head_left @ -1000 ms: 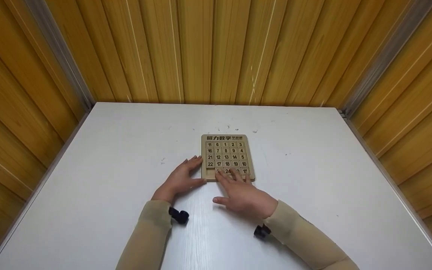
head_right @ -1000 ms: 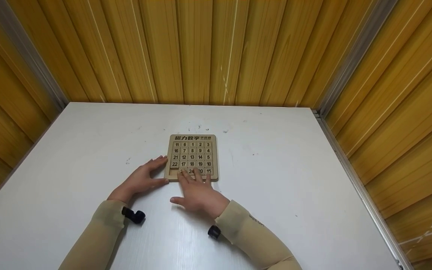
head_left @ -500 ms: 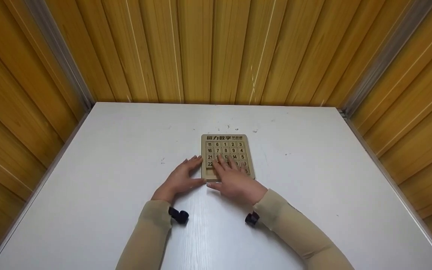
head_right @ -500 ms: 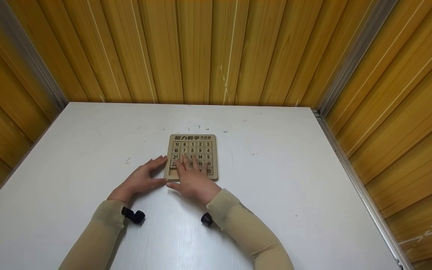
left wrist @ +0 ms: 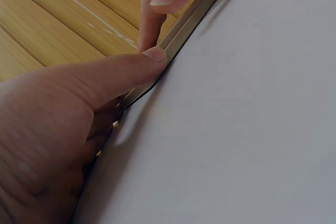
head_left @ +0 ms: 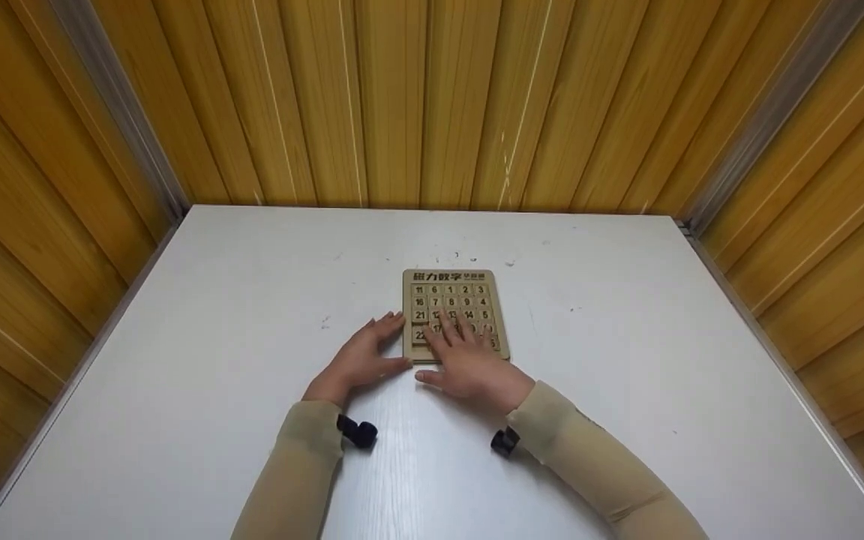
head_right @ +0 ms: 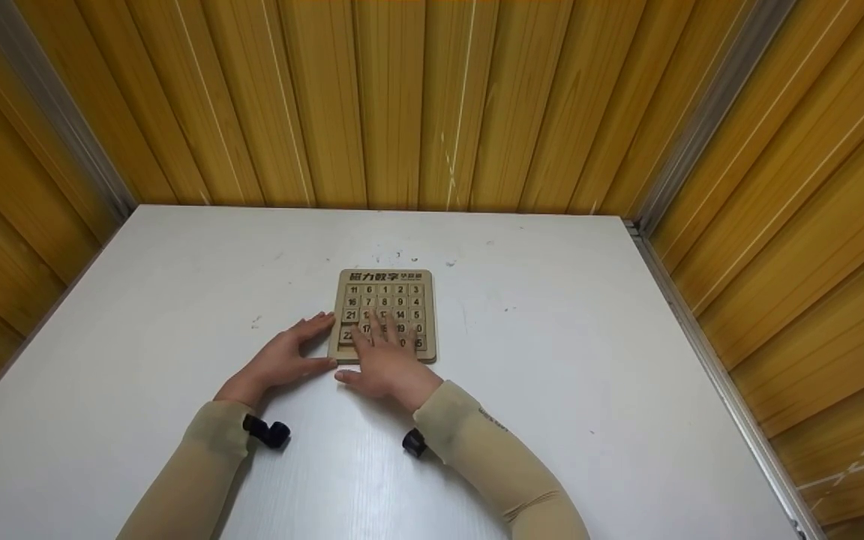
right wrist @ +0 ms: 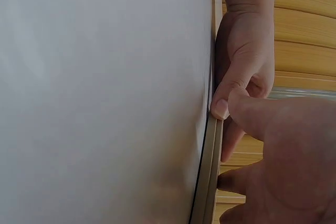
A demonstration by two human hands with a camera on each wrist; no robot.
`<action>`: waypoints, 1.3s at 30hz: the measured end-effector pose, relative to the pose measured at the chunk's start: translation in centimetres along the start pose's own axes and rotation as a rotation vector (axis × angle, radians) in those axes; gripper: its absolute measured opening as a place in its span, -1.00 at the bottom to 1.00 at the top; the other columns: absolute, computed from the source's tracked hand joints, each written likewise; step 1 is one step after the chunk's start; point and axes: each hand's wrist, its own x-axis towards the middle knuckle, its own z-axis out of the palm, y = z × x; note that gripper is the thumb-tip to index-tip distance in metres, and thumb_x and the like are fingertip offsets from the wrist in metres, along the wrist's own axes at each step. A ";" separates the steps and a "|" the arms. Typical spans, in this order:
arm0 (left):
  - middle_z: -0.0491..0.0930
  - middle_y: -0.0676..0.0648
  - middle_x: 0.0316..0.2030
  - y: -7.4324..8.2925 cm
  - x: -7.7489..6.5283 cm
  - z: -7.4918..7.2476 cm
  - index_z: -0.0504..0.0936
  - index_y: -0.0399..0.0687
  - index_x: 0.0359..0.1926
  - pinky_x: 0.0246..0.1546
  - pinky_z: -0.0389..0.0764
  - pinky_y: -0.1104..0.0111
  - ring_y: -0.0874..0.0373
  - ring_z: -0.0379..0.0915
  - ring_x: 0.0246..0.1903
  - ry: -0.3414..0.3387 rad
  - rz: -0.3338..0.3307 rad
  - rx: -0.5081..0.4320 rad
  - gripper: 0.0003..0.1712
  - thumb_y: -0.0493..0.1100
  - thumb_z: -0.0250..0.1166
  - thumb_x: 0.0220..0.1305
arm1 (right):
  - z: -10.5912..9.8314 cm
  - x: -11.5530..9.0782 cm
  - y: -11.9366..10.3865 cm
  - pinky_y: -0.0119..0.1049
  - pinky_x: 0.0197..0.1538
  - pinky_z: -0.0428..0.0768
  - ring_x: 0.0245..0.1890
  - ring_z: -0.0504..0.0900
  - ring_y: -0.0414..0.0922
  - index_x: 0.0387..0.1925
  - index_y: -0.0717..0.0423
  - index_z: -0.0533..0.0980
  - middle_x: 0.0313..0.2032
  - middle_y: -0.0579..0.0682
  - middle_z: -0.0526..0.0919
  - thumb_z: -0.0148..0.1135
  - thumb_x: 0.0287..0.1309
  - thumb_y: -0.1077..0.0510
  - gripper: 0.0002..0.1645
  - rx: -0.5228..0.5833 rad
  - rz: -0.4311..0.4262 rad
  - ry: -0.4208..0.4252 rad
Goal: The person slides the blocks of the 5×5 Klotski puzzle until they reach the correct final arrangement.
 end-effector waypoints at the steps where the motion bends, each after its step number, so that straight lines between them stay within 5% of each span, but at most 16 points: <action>1: 0.17 -0.05 0.59 0.0 0.0 0.0 0.31 0.04 0.54 0.65 0.00 -0.09 -0.22 -0.09 0.62 -0.001 -0.002 -0.001 -0.05 0.01 0.53 0.18 | 0.1 -0.2 0.0 0.44 0.58 -0.28 0.65 -0.47 0.19 0.66 -0.21 -0.13 0.66 0.03 -0.45 -0.02 0.37 -0.50 0.06 -0.001 -0.002 -0.003; 16: 0.16 -0.06 0.60 -0.1 0.1 0.0 0.31 0.05 0.54 0.64 0.04 -0.10 -0.24 -0.08 0.62 0.000 -0.004 -0.003 -0.04 0.02 0.53 0.19 | -0.4 -1.4 -0.3 0.41 0.60 -0.22 0.66 -0.47 0.15 0.67 -0.23 -0.15 0.67 0.02 -0.41 -0.03 0.38 -0.50 0.05 0.058 -0.011 -0.029; 30: 0.19 -0.06 0.59 -0.2 0.1 0.2 0.33 0.05 0.53 0.64 0.04 -0.07 -0.22 -0.06 0.62 0.008 0.009 0.001 -0.06 0.09 0.51 0.20 | -0.9 2.8 0.5 0.42 0.57 -0.43 0.65 -0.42 0.23 0.67 -0.17 -0.15 0.66 0.14 -0.41 -0.02 0.38 -0.50 0.07 0.091 0.037 0.044; 39: 0.21 -0.09 0.58 -0.5 0.1 0.2 0.34 0.00 0.53 0.64 0.04 -0.07 -0.22 -0.03 0.61 0.014 0.044 -0.020 -0.07 0.03 0.52 0.20 | -0.7 2.8 0.6 0.48 0.55 -0.36 0.64 -0.39 0.29 0.67 -0.16 -0.13 0.65 0.19 -0.43 -0.01 0.37 -0.49 0.08 0.048 0.026 0.050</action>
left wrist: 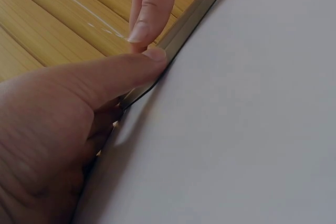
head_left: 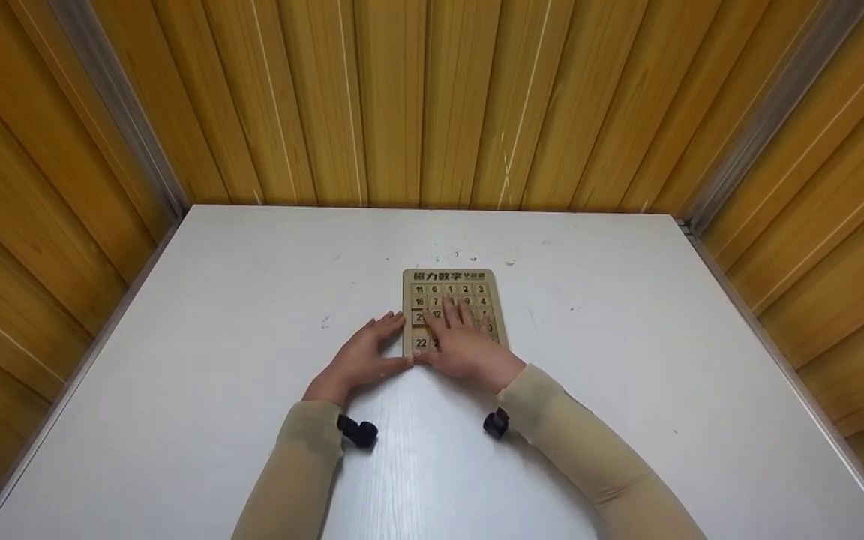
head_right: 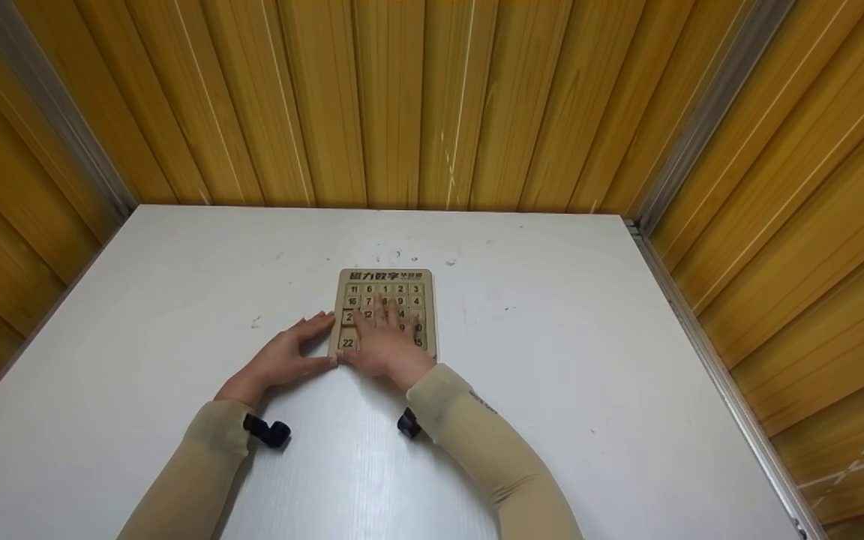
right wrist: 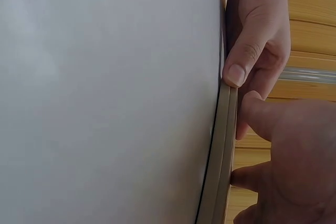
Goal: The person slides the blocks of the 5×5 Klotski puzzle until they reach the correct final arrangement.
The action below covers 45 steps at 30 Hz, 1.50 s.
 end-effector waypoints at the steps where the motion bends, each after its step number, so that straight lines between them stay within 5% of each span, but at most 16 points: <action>1: 0.21 -0.08 0.58 0.0 0.0 0.0 0.33 0.01 0.53 0.65 0.03 -0.06 -0.21 -0.03 0.61 -0.002 0.001 0.002 -0.06 0.05 0.52 0.20 | 0.0 -0.1 0.0 0.49 0.55 -0.36 0.64 -0.40 0.29 0.67 -0.16 -0.13 0.65 0.18 -0.43 -0.02 0.36 -0.51 0.08 -0.006 -0.003 0.000; 18: 0.20 -0.10 0.58 0.3 0.0 -0.1 0.33 -0.01 0.53 0.65 0.01 -0.05 -0.15 -0.02 0.62 -0.003 -0.006 0.030 -0.05 0.02 0.53 0.18 | 0.2 -2.0 -0.5 0.47 0.57 -0.32 0.65 -0.39 0.25 0.66 -0.23 -0.11 0.66 0.13 -0.38 -0.09 0.39 -0.52 0.02 -0.038 -0.042 -0.018; 26: 0.22 -0.05 0.57 0.4 -0.1 -0.1 0.32 0.02 0.53 0.66 0.01 -0.02 -0.11 -0.02 0.62 -0.007 0.003 0.026 -0.05 0.09 0.52 0.20 | -0.7 -0.4 -0.5 0.40 0.58 -0.42 0.66 -0.41 0.21 0.67 -0.13 -0.15 0.66 0.15 -0.37 -0.07 0.39 -0.50 0.07 0.037 0.010 -0.003; 35: 0.20 -0.06 0.58 0.6 -0.2 -0.2 0.33 0.01 0.53 0.65 0.05 -0.03 -0.16 -0.04 0.62 -0.013 -0.031 0.016 -0.07 -0.01 0.52 0.20 | -0.7 2.7 -0.1 0.47 0.58 -0.28 0.66 -0.34 0.27 0.66 -0.10 -0.08 0.66 0.20 -0.35 -0.04 0.42 -0.44 0.02 0.016 0.079 0.025; 45: 0.21 -0.04 0.58 0.4 0.0 -0.2 0.33 0.02 0.53 0.65 0.03 -0.02 -0.16 -0.05 0.62 -0.012 -0.042 0.013 -0.08 0.00 0.52 0.20 | -0.3 2.0 -0.1 0.50 0.56 -0.32 0.65 -0.37 0.28 0.66 -0.16 -0.08 0.66 0.16 -0.42 -0.06 0.41 -0.46 0.01 -0.016 0.063 0.020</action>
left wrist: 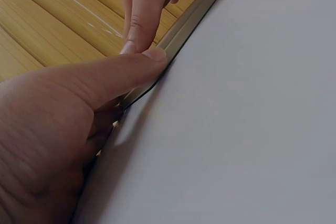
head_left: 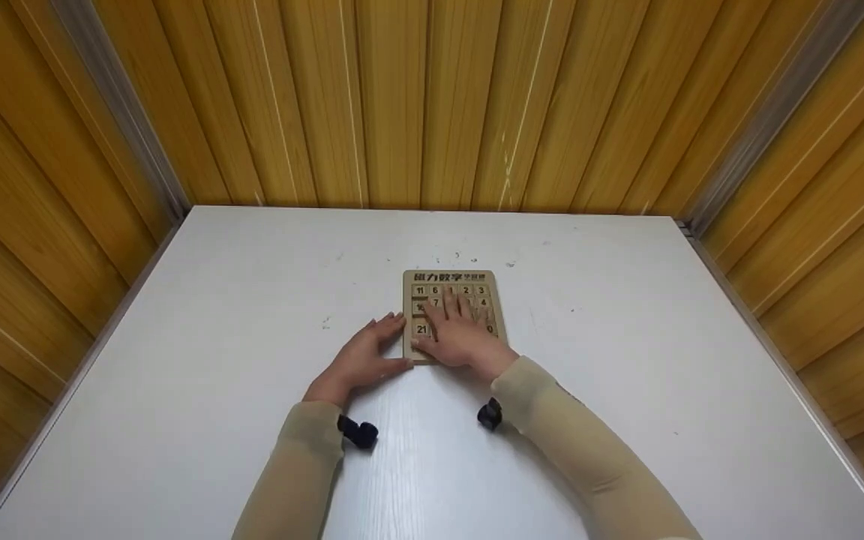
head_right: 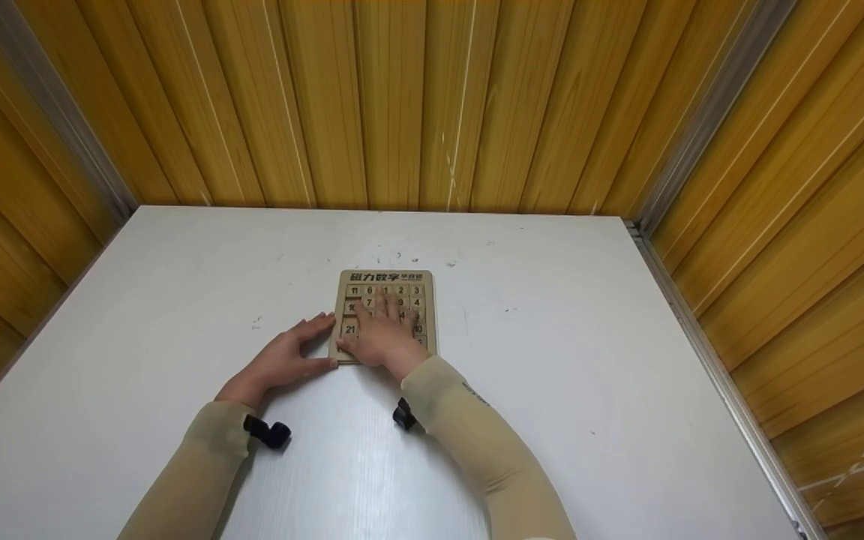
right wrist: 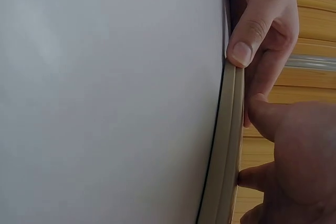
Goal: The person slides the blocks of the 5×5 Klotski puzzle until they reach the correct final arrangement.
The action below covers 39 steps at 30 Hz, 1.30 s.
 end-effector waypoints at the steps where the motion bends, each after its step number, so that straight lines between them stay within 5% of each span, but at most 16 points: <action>1: 0.21 -0.04 0.58 0.0 0.0 0.0 0.33 0.02 0.53 0.66 0.03 -0.02 -0.16 -0.05 0.62 0.000 0.001 0.000 -0.07 0.00 0.52 0.20 | 0.0 -0.2 0.0 0.50 0.55 -0.33 0.65 -0.36 0.28 0.66 -0.16 -0.08 0.66 0.16 -0.42 -0.06 0.42 -0.46 0.00 -0.006 -0.006 0.000; 16: 0.19 -0.07 0.58 0.0 0.0 -0.1 0.34 0.01 0.53 0.65 0.03 -0.06 -0.20 -0.05 0.62 0.005 0.026 -0.005 -0.08 0.02 0.51 0.21 | 0.0 -1.6 -0.1 0.40 0.58 -0.39 0.65 -0.38 0.24 0.66 -0.18 -0.12 0.66 0.13 -0.42 -0.01 0.36 -0.50 0.07 0.018 -0.041 -0.001; 23: 0.18 -0.06 0.59 0.0 0.0 -0.1 0.33 0.04 0.54 0.64 0.06 -0.05 -0.20 -0.06 0.62 -0.007 0.004 0.002 -0.07 0.03 0.51 0.21 | -0.4 0.0 0.1 0.45 0.58 -0.31 0.66 -0.35 0.26 0.66 -0.06 -0.09 0.66 0.19 -0.38 -0.05 0.40 -0.48 0.07 0.051 -0.013 0.003; 31: 0.19 -0.06 0.59 -0.1 0.0 0.0 0.32 0.01 0.54 0.64 0.07 -0.05 -0.20 -0.05 0.62 -0.007 0.018 0.017 -0.06 0.03 0.51 0.21 | -0.6 2.3 0.2 0.43 0.60 -0.31 0.66 -0.38 0.24 0.67 -0.16 -0.12 0.66 0.16 -0.45 -0.07 0.40 -0.50 0.04 0.087 0.052 0.003; 39: 0.19 -0.07 0.59 -0.1 0.0 0.0 0.32 -0.01 0.53 0.65 0.05 -0.04 -0.18 -0.05 0.62 -0.006 0.014 0.014 -0.07 0.02 0.51 0.21 | -0.3 2.2 0.2 0.43 0.59 -0.33 0.65 -0.39 0.26 0.67 -0.17 -0.11 0.65 0.17 -0.44 -0.09 0.39 -0.51 0.04 0.047 0.044 0.005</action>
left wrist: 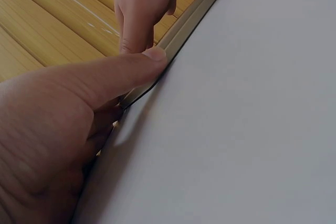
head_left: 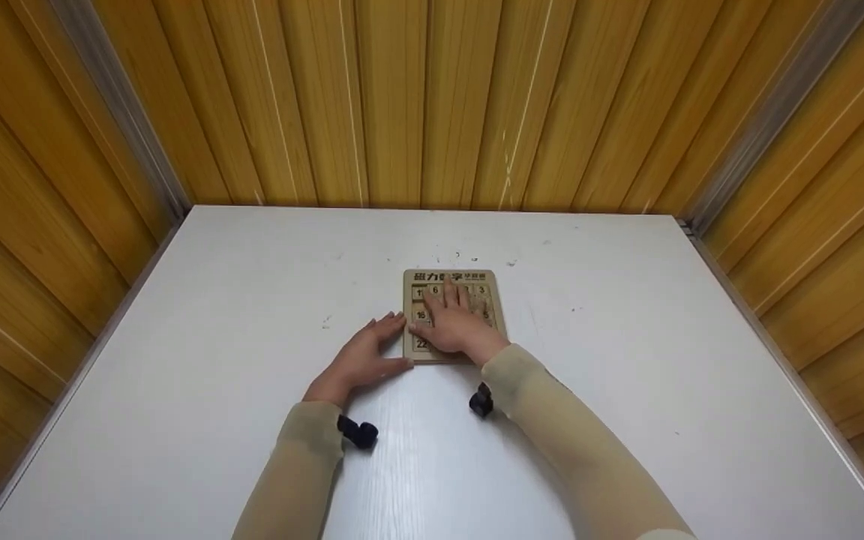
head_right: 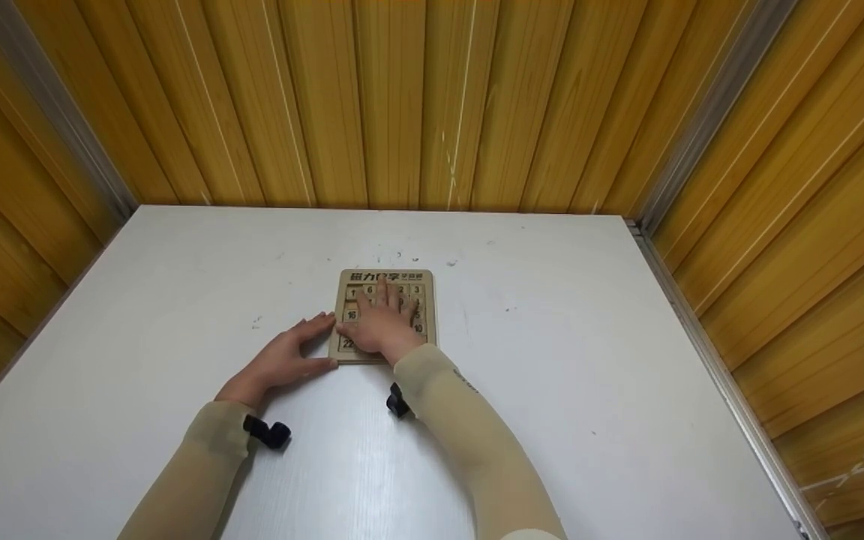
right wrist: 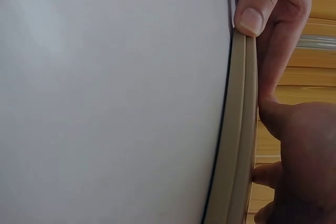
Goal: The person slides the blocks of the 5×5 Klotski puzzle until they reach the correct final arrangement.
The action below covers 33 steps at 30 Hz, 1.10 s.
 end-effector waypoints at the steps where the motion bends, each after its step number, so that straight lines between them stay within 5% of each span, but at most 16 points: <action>1: 0.19 -0.07 0.59 0.0 0.0 0.0 0.32 -0.01 0.53 0.65 0.05 -0.04 -0.18 -0.05 0.62 -0.001 -0.002 0.000 -0.07 0.02 0.51 0.21 | 0.0 -0.1 0.0 0.43 0.59 -0.35 0.65 -0.39 0.26 0.67 -0.17 -0.11 0.65 0.17 -0.43 -0.09 0.39 -0.51 0.04 -0.004 -0.003 0.003; 15: 0.18 -0.08 0.59 0.0 0.0 0.0 0.32 -0.01 0.53 0.65 0.04 -0.04 -0.18 -0.05 0.62 0.001 -0.005 -0.016 -0.07 0.00 0.51 0.22 | 0.4 -1.7 -0.3 0.50 0.55 -0.30 0.65 -0.31 0.28 0.66 -0.11 -0.10 0.66 0.20 -0.35 -0.06 0.40 -0.48 0.05 -0.048 -0.034 -0.002; 33: 0.18 -0.06 0.59 0.0 0.1 0.2 0.31 0.02 0.54 0.65 0.03 -0.03 -0.16 -0.04 0.62 0.003 -0.008 -0.003 -0.06 0.01 0.52 0.20 | -0.5 -0.2 0.6 0.51 0.55 -0.27 0.65 -0.31 0.30 0.66 -0.04 -0.06 0.65 0.24 -0.38 -0.06 0.41 -0.47 0.05 0.002 0.045 0.053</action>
